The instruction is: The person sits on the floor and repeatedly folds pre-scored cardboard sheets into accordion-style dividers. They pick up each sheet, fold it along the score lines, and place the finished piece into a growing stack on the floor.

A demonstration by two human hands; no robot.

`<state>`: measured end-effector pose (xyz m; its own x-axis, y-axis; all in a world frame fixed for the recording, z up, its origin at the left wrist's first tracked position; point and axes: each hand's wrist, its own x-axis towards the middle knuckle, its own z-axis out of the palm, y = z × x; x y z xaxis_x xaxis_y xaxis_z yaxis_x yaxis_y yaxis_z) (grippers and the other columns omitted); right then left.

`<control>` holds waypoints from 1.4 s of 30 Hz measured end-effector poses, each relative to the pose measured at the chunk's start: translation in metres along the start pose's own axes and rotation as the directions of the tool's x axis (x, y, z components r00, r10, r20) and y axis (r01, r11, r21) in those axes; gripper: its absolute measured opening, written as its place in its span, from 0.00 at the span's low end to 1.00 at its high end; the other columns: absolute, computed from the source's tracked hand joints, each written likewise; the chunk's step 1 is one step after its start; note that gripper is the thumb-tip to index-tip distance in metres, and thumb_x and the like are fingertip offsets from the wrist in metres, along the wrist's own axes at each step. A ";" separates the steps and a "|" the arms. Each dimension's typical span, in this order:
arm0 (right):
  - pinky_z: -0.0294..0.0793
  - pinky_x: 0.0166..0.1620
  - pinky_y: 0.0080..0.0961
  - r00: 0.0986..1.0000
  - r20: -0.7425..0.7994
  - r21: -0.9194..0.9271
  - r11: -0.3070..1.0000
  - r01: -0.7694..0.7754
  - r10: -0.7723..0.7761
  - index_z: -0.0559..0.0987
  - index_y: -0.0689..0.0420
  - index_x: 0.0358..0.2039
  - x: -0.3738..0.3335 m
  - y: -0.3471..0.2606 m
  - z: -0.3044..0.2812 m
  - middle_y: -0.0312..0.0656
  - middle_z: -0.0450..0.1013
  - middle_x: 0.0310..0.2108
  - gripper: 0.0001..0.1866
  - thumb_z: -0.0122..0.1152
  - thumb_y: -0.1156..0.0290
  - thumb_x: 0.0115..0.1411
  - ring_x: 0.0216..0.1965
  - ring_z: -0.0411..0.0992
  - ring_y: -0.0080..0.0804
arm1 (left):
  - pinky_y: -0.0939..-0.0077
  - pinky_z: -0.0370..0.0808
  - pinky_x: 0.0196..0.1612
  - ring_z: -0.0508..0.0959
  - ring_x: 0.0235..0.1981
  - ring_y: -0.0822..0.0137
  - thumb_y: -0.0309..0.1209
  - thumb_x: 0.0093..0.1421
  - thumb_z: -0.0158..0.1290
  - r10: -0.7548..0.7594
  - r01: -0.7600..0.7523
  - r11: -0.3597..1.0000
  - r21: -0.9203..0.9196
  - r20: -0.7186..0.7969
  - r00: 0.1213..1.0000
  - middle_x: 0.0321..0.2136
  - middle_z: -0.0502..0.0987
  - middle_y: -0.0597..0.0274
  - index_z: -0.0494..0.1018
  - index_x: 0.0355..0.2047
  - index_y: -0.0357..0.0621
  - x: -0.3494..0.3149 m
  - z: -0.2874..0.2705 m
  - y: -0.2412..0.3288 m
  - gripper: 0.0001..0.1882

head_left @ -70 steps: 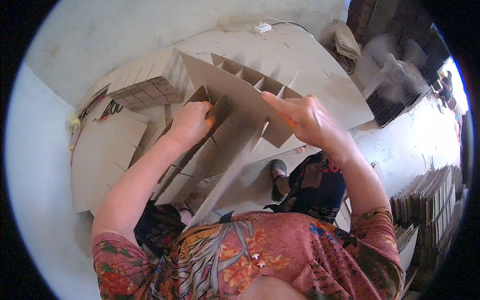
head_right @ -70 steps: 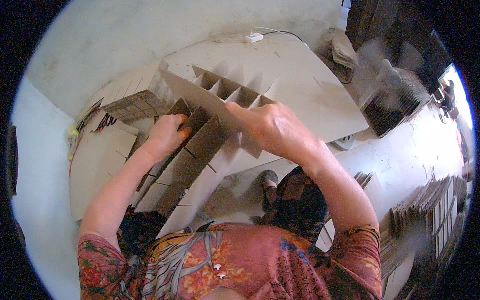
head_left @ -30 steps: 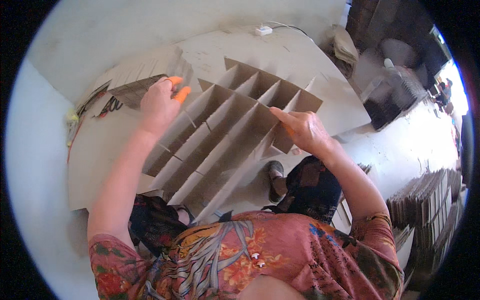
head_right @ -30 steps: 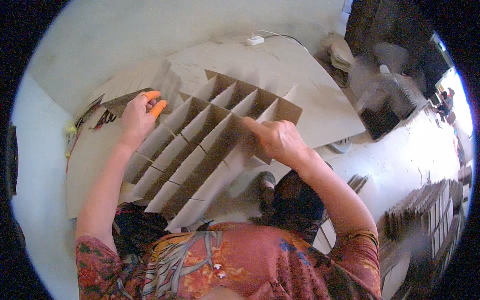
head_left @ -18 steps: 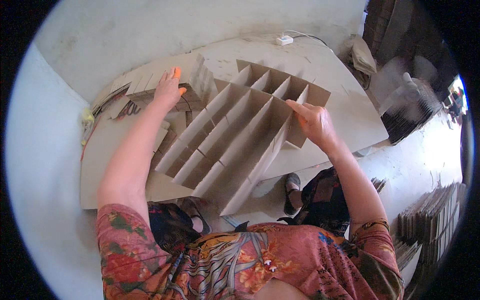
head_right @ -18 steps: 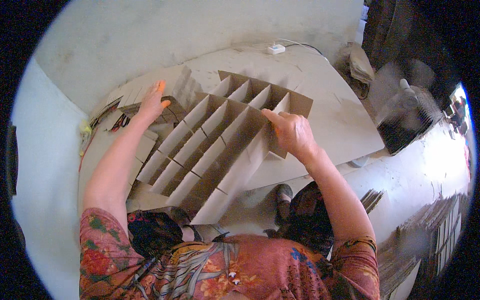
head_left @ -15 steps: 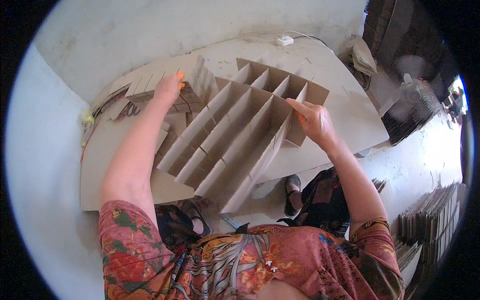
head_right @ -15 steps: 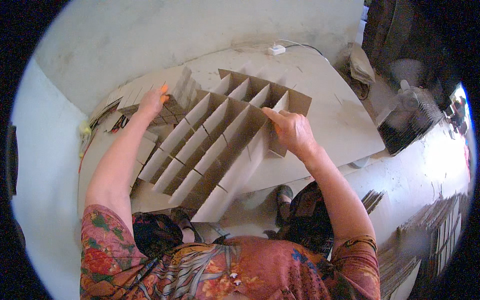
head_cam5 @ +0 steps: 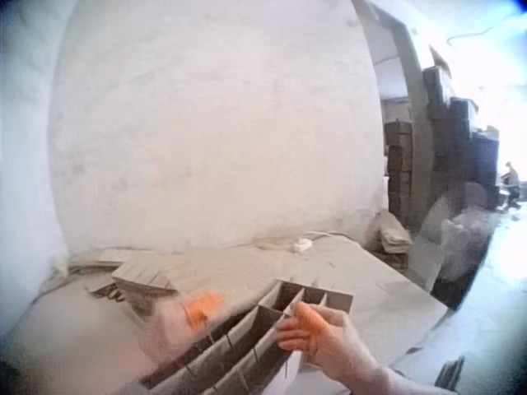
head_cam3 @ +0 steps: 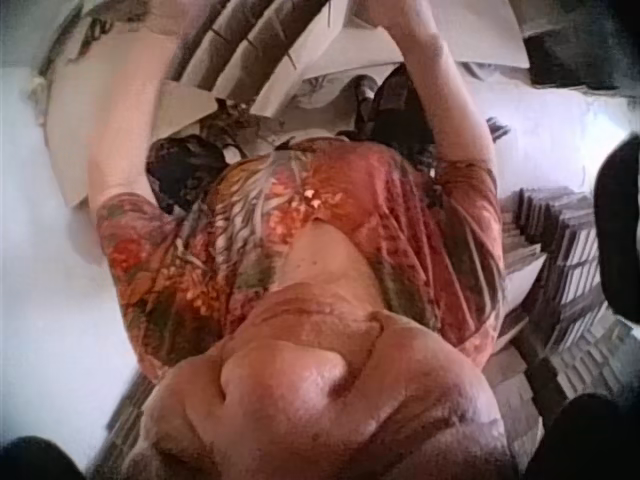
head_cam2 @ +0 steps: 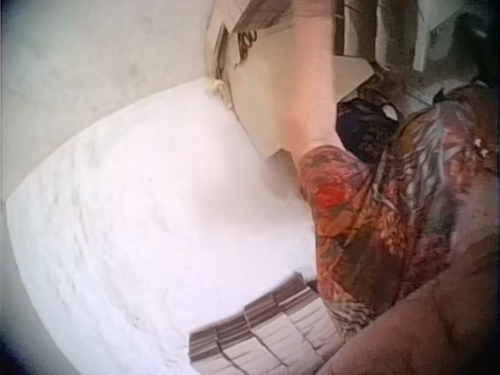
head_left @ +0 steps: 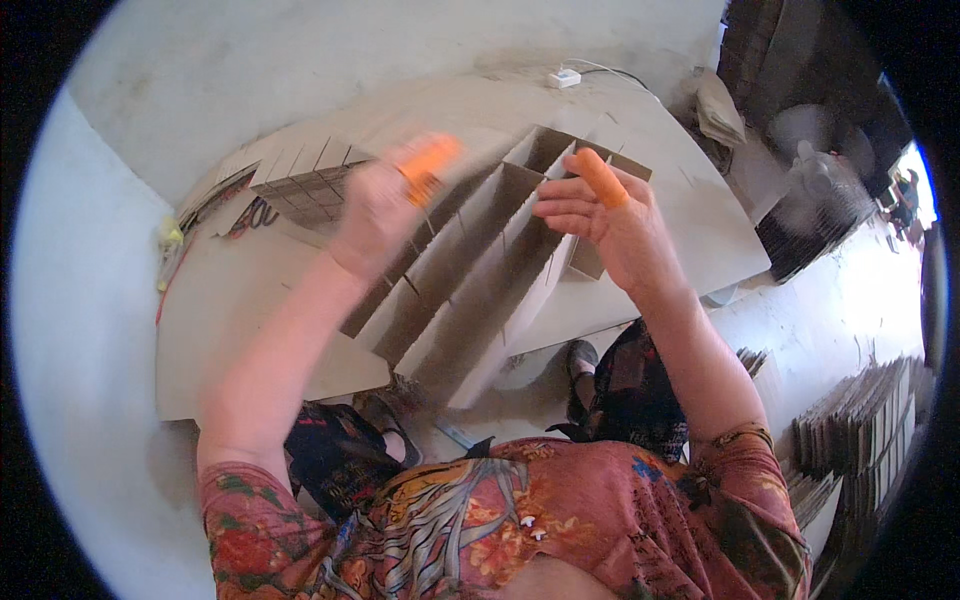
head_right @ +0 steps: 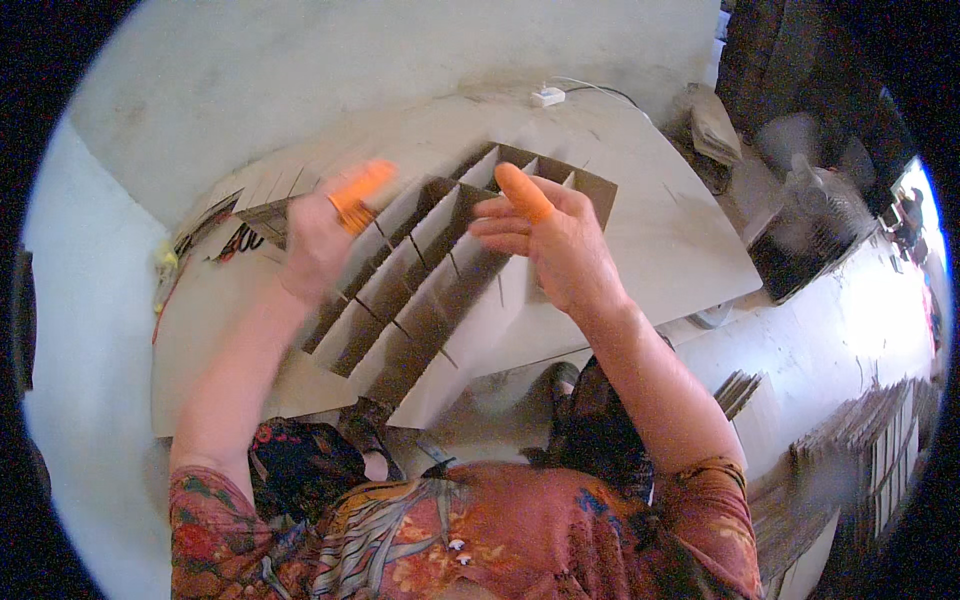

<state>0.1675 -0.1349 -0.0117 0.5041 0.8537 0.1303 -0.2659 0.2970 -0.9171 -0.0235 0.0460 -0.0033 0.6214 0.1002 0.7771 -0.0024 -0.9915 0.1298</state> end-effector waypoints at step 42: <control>0.74 0.34 0.36 0.869 0.485 -0.845 0.203 0.494 -0.097 0.63 0.48 0.63 -0.047 -0.009 -0.030 0.57 0.75 0.30 0.34 0.59 0.78 0.55 0.28 0.75 0.51 | 0.71 0.70 0.52 0.77 0.46 0.60 0.24 0.55 0.54 -0.556 0.652 0.756 -0.051 0.474 0.683 0.46 0.77 0.49 0.72 0.51 0.37 -0.055 -0.012 -0.032 0.21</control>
<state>0.1708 -0.1906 -0.0214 0.0656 0.9204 0.3854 0.8899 0.1207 -0.4398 -0.0670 0.0728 -0.0424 0.7966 0.5811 0.1665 0.3634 -0.6805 0.6364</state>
